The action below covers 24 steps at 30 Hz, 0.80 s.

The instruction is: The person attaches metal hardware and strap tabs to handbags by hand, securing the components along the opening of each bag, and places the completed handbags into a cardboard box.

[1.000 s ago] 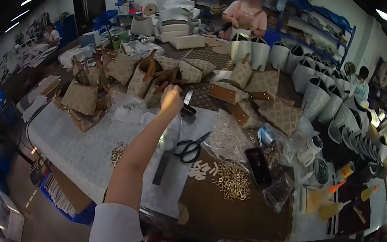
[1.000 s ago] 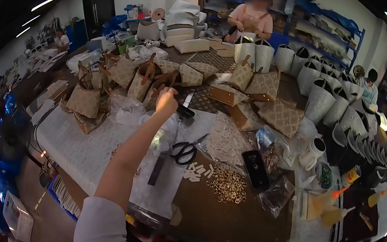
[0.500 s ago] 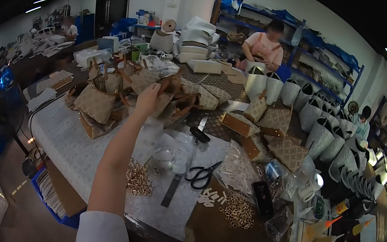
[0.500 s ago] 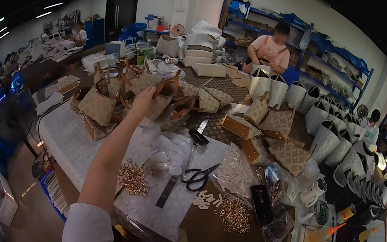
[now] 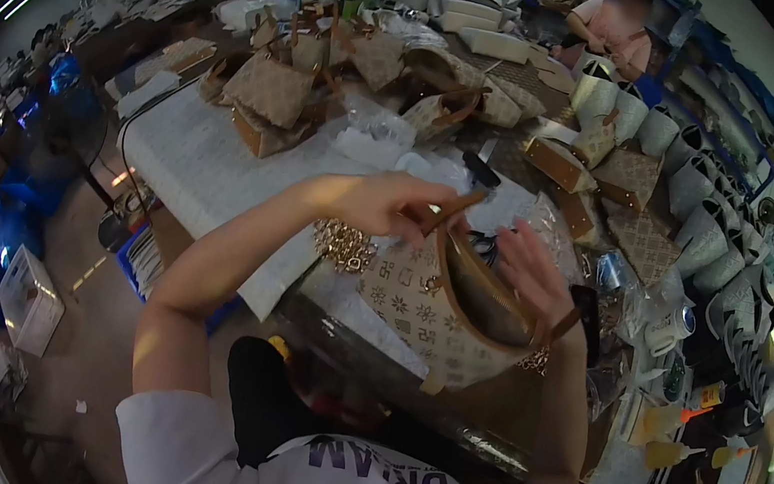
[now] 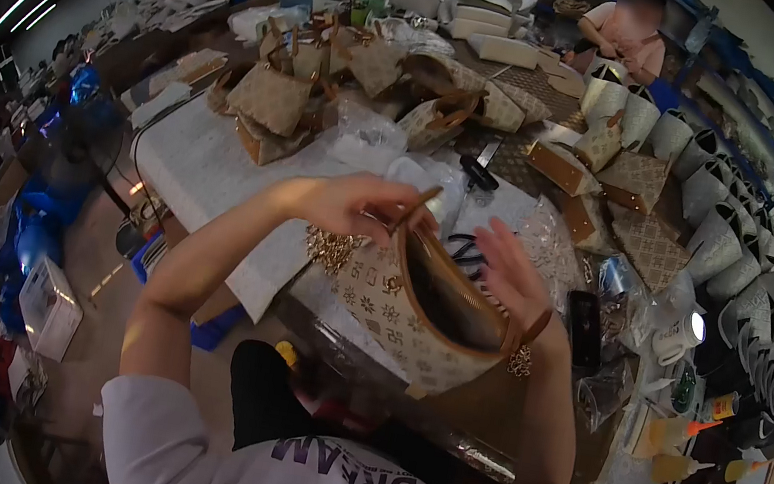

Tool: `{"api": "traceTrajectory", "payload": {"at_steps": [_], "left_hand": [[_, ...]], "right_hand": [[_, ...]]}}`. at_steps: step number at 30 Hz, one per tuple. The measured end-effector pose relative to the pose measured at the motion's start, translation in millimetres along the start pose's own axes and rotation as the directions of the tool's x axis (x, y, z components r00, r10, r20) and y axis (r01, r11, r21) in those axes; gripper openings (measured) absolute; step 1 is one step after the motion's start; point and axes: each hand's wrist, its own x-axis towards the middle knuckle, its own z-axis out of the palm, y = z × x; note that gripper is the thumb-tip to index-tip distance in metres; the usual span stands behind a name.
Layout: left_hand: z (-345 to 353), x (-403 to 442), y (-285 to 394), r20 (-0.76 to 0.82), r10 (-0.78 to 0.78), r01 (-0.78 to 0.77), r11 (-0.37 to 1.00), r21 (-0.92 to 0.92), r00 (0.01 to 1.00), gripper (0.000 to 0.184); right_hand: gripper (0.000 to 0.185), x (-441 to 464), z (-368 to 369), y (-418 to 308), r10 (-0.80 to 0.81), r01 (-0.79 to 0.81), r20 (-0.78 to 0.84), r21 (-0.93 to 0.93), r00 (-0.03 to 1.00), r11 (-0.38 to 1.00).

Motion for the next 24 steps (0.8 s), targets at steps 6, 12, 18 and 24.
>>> {"api": "traceTrajectory", "payload": {"at_steps": [6,12,18,24], "left_hand": [[48.0,-17.8,-93.3,-0.48,-0.092,0.052,0.994,-0.095,0.872,0.03],[66.0,-94.4,-172.1,-0.76,-0.326,0.747,0.594,0.298,0.562,0.016],[70.9,-99.1,-188.0,-0.823,-0.212,0.692,0.669,0.271,0.527,0.017],[51.8,-87.8,-174.4,-0.879,-0.11,0.596,0.773,0.218,0.464,0.021]], "right_hand": [[0.077,47.8,58.1,96.8,-0.191,0.214,0.108,-0.269,0.976,0.939],[0.045,55.9,68.3,97.4,-0.265,0.263,-0.003,-0.105,0.964,0.959],[0.022,69.5,89.9,105.8,-0.275,0.209,-0.252,-0.26,0.928,0.943],[0.016,66.9,107.0,100.9,-0.48,0.272,-0.306,-0.53,0.822,0.803]]}}
